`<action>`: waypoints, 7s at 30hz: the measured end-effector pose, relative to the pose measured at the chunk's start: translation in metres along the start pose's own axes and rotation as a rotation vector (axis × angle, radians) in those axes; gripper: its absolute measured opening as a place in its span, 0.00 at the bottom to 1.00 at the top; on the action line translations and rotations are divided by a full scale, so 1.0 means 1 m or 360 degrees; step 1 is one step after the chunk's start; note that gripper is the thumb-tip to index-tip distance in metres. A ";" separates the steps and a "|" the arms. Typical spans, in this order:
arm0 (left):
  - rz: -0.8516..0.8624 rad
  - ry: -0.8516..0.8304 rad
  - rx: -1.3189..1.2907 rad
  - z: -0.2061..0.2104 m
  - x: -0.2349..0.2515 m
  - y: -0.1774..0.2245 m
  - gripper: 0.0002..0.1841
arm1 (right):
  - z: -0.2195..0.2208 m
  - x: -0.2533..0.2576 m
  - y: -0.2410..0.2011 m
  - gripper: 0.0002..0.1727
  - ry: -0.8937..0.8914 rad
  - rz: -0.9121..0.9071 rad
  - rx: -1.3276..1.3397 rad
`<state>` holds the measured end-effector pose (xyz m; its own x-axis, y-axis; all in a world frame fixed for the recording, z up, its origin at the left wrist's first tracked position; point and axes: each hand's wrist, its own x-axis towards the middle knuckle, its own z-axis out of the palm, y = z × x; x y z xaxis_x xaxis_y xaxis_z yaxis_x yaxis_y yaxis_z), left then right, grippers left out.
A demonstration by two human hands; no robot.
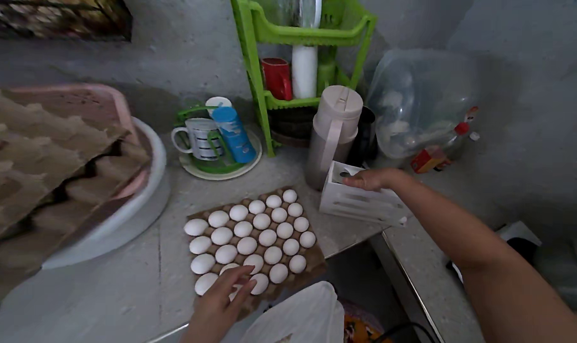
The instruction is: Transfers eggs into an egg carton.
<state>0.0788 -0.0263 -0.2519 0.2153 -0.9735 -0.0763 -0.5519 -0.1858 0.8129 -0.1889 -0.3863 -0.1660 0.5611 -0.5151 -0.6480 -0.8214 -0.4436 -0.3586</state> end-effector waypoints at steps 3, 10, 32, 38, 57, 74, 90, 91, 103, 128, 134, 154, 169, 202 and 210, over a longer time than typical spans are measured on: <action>0.0019 0.0049 0.0034 0.002 -0.001 -0.004 0.21 | -0.003 -0.013 -0.011 0.34 0.0041 -0.0117 0.0006; -0.0045 0.0115 0.0191 0.006 0.004 -0.010 0.18 | 0.029 -0.061 -0.080 0.20 0.0812 -0.0246 -0.0181; 0.0444 -0.0771 0.0648 0.067 0.056 0.026 0.18 | 0.180 0.020 -0.087 0.25 0.0264 -0.0466 -0.0137; 0.0437 -0.0759 0.0656 0.072 0.061 0.024 0.17 | 0.150 -0.023 -0.072 0.26 0.1195 -0.0919 0.0196; 0.0414 -0.0722 0.0630 0.074 0.059 0.022 0.19 | 0.011 -0.017 -0.074 0.18 0.0695 0.0150 -0.0107; 0.0523 -0.0603 0.0589 0.077 0.060 0.015 0.17 | -0.006 -0.039 -0.051 0.28 0.0639 -0.0304 -0.0441; 0.0536 -0.0602 0.0601 0.077 0.060 0.012 0.17 | -0.005 -0.071 0.005 0.30 0.0690 0.0022 -0.0334; 0.0536 -0.0606 0.0601 0.077 0.060 0.012 0.17 | -0.003 -0.071 0.009 0.30 0.0698 0.0034 -0.0318; 0.0561 -0.0578 0.0585 0.078 0.061 0.008 0.17 | 0.004 -0.081 0.026 0.29 0.0697 0.0031 -0.0183; 0.0362 -0.0786 0.0898 0.081 0.068 0.035 0.23 | 0.017 -0.078 -0.020 0.20 0.0934 -0.0504 0.0114; 0.0271 -0.0671 0.0716 0.077 0.067 0.038 0.27 | 0.050 -0.072 -0.046 0.16 0.0740 -0.0779 0.0232; 0.0850 0.0494 0.0194 0.042 0.076 0.064 0.25 | 0.036 -0.060 -0.062 0.27 0.1180 -0.0806 0.0753; 0.0568 0.0231 0.0221 0.050 0.058 0.036 0.18 | 0.032 -0.023 -0.031 0.26 0.0811 -0.0311 -0.0319; 0.0399 -0.1269 0.1050 0.030 0.073 0.033 0.26 | 0.017 -0.088 -0.035 0.21 0.1165 -0.0560 0.0312; 0.0909 0.0061 0.0136 0.024 0.069 0.076 0.25 | 0.059 -0.089 -0.079 0.22 0.0083 -0.0547 0.1059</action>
<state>0.0323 -0.1109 -0.2090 -0.1079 -0.9174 0.3832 -0.6517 0.3563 0.6696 -0.1800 -0.2626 -0.1196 0.7879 -0.4689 -0.3993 -0.4781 -0.0570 -0.8764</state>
